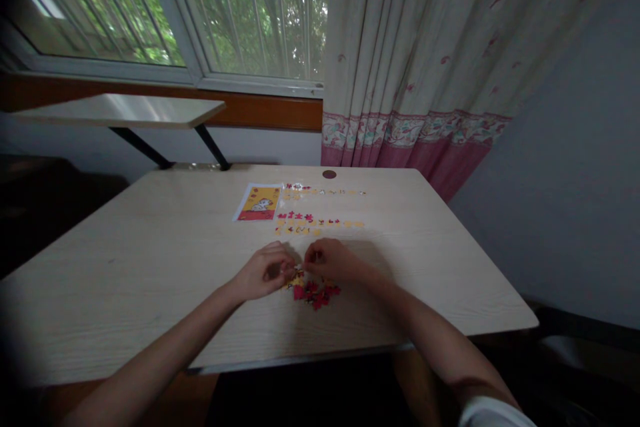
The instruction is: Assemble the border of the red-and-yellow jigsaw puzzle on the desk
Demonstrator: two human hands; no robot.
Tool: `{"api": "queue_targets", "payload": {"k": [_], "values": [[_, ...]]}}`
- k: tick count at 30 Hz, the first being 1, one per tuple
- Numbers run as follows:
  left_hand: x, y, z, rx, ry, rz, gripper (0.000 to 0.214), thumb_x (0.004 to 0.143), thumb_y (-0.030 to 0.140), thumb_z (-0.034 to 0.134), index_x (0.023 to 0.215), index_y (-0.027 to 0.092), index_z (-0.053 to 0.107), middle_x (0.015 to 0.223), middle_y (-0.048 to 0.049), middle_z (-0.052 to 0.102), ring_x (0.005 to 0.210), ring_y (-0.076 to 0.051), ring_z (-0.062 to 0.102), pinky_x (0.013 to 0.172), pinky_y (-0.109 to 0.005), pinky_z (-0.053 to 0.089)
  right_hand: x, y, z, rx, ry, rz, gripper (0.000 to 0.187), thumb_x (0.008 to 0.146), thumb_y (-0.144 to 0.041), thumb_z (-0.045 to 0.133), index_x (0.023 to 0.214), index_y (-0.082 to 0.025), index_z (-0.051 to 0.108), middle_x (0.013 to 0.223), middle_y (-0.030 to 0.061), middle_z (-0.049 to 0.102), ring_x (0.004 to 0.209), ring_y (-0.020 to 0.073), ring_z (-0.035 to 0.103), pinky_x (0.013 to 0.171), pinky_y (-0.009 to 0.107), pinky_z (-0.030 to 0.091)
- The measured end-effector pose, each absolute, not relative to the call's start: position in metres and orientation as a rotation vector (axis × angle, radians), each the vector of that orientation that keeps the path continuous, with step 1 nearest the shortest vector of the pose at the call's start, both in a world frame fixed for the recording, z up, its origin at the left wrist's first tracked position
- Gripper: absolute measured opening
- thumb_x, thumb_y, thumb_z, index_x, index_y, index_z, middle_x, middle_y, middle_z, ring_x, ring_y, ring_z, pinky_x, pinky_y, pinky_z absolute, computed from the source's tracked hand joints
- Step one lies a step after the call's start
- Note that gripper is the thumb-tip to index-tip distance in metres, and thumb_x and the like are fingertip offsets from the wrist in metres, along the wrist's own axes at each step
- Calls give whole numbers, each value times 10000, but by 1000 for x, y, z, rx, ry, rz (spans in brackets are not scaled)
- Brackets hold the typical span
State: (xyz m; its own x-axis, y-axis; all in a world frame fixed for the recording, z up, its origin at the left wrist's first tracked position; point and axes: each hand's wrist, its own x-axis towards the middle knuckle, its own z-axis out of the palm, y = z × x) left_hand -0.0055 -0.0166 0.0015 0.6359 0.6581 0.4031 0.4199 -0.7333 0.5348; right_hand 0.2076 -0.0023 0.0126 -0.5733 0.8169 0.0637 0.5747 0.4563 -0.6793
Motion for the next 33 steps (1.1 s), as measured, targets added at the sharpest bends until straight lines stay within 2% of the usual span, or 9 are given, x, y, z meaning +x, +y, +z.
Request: {"api": "queue_targets", "payload": {"k": [3,7,11,24,28,33], "values": [[-5,-16,-1,2429,906,885,94,789,204,521,738,172,594,636,-4,553,669,-143,514,645,-264,415,207,-3,12,-1142,-2310,721,87,755,-266,655,781,-183,650,742,13,649,687,120,568,655,240,424],[-6,-12,-5,2221,1100,1041,152,807,249,523,723,166,620,642,-10,578,640,-133,526,605,-250,419,209,-1,7,-1078,-2275,337,173,800,-320,621,927,-205,644,846,39,670,804,159,586,787,310,397],[-6,-9,-8,1993,1180,1079,190,793,291,534,724,146,637,649,-27,616,597,-126,539,555,-239,424,210,-1,1,-1017,-2276,146,157,851,-339,558,883,-214,647,820,35,679,788,161,587,778,312,365],[-3,-10,-5,1993,1162,1079,193,786,293,533,707,147,633,647,-23,621,588,-117,539,533,-220,414,208,-2,1,-969,-2307,12,221,882,-364,506,829,-222,667,783,28,684,766,154,575,765,306,339],[-7,-10,-3,2173,1159,1074,185,815,293,523,736,164,631,652,-20,603,627,-129,530,583,-243,418,222,9,2,-1047,-2256,-11,238,888,-363,494,820,-228,677,774,34,688,772,154,582,779,309,337],[-11,-10,-4,2458,1063,899,214,858,298,490,715,174,591,603,-1,532,639,-136,488,622,-257,399,248,29,-2,-1197,-2141,-81,252,888,-373,494,842,-215,684,827,55,692,806,166,591,810,319,335]]}}
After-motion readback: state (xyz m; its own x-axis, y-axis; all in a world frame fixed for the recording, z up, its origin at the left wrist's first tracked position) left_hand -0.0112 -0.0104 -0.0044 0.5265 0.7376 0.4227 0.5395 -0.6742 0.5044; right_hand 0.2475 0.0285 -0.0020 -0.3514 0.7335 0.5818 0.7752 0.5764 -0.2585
